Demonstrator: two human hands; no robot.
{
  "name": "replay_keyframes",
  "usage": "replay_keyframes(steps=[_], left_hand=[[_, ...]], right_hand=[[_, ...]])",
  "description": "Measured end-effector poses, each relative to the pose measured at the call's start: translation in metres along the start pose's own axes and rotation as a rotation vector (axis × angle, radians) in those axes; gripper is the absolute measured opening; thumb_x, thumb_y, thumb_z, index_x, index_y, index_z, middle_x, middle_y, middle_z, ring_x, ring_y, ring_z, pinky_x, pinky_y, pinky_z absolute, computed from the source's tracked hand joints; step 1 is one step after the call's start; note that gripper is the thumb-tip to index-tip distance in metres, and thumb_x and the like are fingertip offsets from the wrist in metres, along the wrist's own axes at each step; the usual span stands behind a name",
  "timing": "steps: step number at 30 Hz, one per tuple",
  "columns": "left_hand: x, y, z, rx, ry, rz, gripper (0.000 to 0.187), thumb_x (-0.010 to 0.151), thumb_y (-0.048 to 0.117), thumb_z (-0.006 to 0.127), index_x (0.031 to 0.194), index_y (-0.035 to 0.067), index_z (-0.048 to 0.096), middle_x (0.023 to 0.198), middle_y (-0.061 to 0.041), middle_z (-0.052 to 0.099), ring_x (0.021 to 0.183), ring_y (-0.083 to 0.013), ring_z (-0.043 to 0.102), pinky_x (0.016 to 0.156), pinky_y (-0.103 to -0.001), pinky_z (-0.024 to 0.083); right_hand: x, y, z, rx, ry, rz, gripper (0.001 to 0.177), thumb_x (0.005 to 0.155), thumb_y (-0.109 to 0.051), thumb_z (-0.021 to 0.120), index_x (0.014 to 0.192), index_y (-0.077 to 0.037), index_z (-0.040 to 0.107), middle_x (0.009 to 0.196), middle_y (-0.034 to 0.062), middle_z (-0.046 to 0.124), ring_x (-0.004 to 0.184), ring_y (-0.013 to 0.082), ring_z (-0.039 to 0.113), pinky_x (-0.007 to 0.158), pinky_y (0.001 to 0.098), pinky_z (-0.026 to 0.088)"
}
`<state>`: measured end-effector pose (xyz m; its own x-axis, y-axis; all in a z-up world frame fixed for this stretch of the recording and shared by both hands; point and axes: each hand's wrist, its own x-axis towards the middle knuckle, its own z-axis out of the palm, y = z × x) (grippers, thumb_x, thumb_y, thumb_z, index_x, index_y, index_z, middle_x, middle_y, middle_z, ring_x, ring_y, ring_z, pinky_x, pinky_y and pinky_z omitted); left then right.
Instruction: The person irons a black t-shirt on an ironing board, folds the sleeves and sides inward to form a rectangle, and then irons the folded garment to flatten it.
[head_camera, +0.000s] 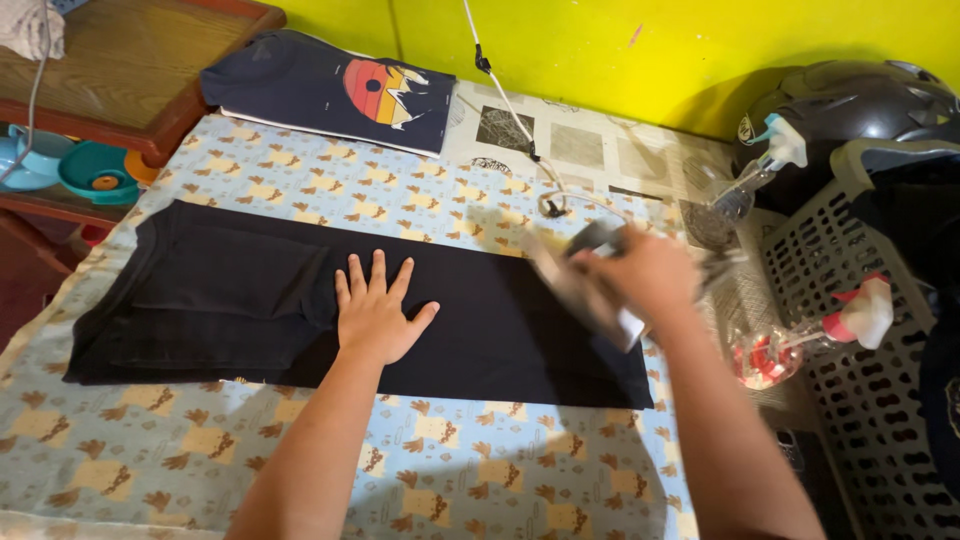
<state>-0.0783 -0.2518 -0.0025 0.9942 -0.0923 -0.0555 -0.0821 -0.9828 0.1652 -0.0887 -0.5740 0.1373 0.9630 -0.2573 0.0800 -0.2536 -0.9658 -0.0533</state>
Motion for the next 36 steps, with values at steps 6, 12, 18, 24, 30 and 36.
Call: replay_keyframes(steps=[6,12,18,24,30,36], left_hand=[[-0.001,-0.001,-0.002,-0.02,0.006,0.003,0.086,0.09,0.076,0.042,0.161,0.03,0.024,0.169,-0.013,0.01,0.154,-0.0421,-0.001,0.123,-0.054,-0.002],[-0.004,0.001,-0.005,-0.036,0.012,-0.006,0.088,0.09,0.076,0.043,0.161,0.027,0.025,0.169,-0.013,0.01,0.155,-0.041,0.0,0.123,-0.053,-0.002],[-0.001,0.0,-0.002,-0.051,-0.002,-0.008,0.09,0.09,0.075,0.043,0.161,0.026,0.023,0.169,-0.013,0.009,0.155,-0.0402,0.0,0.123,-0.052,-0.003],[0.0,-0.009,0.024,-0.087,0.326,0.086,0.093,0.091,0.068,0.044,0.161,0.012,0.023,0.167,-0.021,0.014,0.155,-0.0364,0.003,0.123,-0.051,-0.001],[-0.045,-0.02,0.029,-0.096,0.181,0.02,0.09,0.094,0.069,0.045,0.158,0.009,0.024,0.165,-0.022,0.017,0.154,-0.0362,0.007,0.122,-0.054,0.0],[-0.095,-0.043,0.032,-0.141,0.404,0.115,0.079,0.09,0.059,0.055,0.149,0.008,0.044,0.156,-0.022,0.038,0.147,-0.0395,0.028,0.12,-0.058,0.011]], right_hand=[[-0.026,-0.057,0.048,-0.095,-0.016,-0.045,0.068,0.084,-0.072,0.068,0.107,-0.009,0.07,0.088,0.0155,0.077,0.083,0.0334,0.075,0.071,0.0441,0.059],[0.0,-0.01,0.054,-0.137,-0.025,0.248,0.071,0.088,-0.071,0.068,0.108,-0.003,0.07,0.093,0.0179,0.076,0.084,0.032,0.077,0.07,0.0439,0.061],[0.031,0.051,0.061,-0.164,-0.027,0.369,0.081,0.083,-0.075,0.071,0.114,0.0,0.072,0.102,0.0214,0.076,0.091,0.0346,0.077,0.072,0.0451,0.062],[0.029,0.036,0.047,-0.099,0.05,0.219,0.081,0.077,-0.077,0.072,0.114,-0.005,0.074,0.107,0.0215,0.075,0.099,0.0389,0.073,0.081,0.0495,0.059],[-0.012,-0.09,0.032,-0.061,-0.073,-0.127,0.075,0.073,-0.08,0.068,0.111,-0.015,0.075,0.1,0.0168,0.077,0.095,0.0344,0.075,0.083,0.0481,0.058],[-0.003,-0.185,0.056,-0.015,-0.04,-0.33,0.074,0.072,-0.073,0.073,0.111,-0.01,0.072,0.099,0.0173,0.076,0.093,0.0356,0.074,0.079,0.0492,0.058]])
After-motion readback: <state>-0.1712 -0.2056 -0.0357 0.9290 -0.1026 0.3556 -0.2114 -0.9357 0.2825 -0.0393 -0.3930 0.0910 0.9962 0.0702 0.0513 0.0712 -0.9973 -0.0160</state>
